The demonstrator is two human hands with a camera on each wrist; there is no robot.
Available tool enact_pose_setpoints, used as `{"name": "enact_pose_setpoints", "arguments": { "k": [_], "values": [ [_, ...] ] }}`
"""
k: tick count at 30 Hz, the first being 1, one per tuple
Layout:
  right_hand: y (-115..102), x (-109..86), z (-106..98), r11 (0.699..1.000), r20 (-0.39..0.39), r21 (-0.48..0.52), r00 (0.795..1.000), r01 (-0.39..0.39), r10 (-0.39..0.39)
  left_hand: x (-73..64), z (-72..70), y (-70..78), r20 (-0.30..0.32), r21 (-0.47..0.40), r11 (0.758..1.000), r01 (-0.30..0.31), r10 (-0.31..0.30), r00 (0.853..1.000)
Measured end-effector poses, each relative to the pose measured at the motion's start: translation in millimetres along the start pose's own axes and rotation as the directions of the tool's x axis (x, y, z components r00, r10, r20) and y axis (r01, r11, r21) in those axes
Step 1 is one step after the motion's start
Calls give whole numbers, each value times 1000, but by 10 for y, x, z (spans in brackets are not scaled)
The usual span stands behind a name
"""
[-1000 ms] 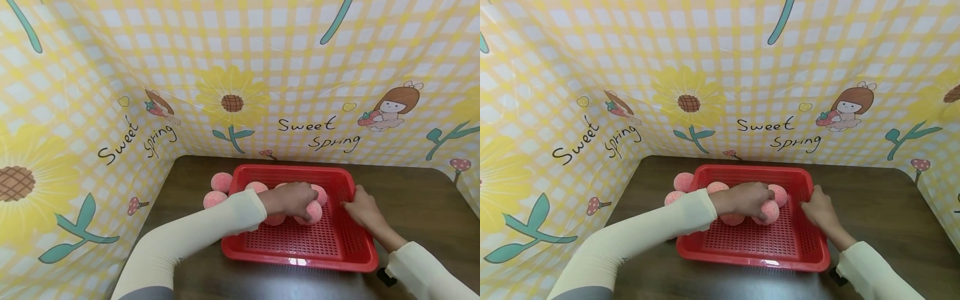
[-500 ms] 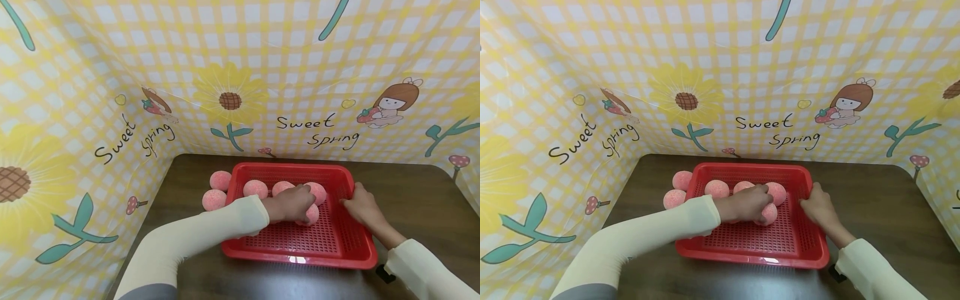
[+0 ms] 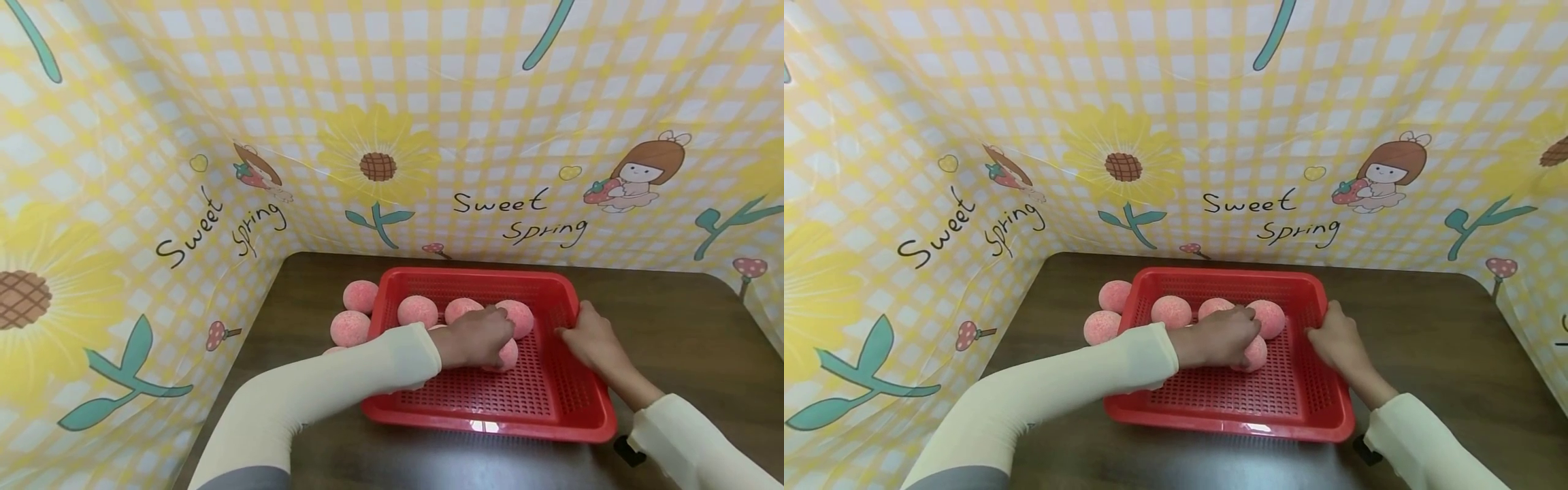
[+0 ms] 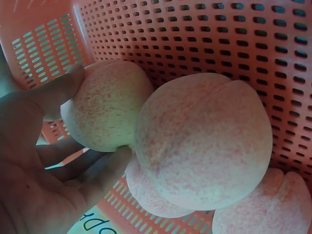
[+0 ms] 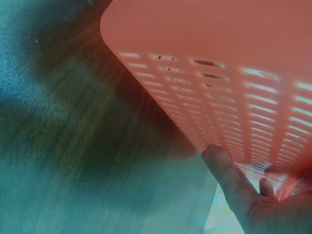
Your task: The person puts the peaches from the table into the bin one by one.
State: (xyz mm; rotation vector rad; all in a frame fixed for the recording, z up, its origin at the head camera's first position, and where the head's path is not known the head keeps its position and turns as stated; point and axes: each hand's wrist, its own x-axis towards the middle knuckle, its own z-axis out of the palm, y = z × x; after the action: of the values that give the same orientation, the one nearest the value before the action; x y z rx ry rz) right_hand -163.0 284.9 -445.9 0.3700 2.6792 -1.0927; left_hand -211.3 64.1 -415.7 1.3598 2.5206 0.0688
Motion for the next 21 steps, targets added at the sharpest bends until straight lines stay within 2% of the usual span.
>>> {"name": "enact_pose_setpoints", "arguments": {
  "k": [10, 21],
  "values": [
    [0, 6, 3, 1000, 2, 16, 1000, -3, 3, -9, 106, -13, -44, 25, 1000, 7, -6, 999],
    [3, 3, 12, 1000, 1, 17, 1000, 0, 0, -7, 119, -10, -24, 24, 999, 21, -20, 1000]
  ]
}}
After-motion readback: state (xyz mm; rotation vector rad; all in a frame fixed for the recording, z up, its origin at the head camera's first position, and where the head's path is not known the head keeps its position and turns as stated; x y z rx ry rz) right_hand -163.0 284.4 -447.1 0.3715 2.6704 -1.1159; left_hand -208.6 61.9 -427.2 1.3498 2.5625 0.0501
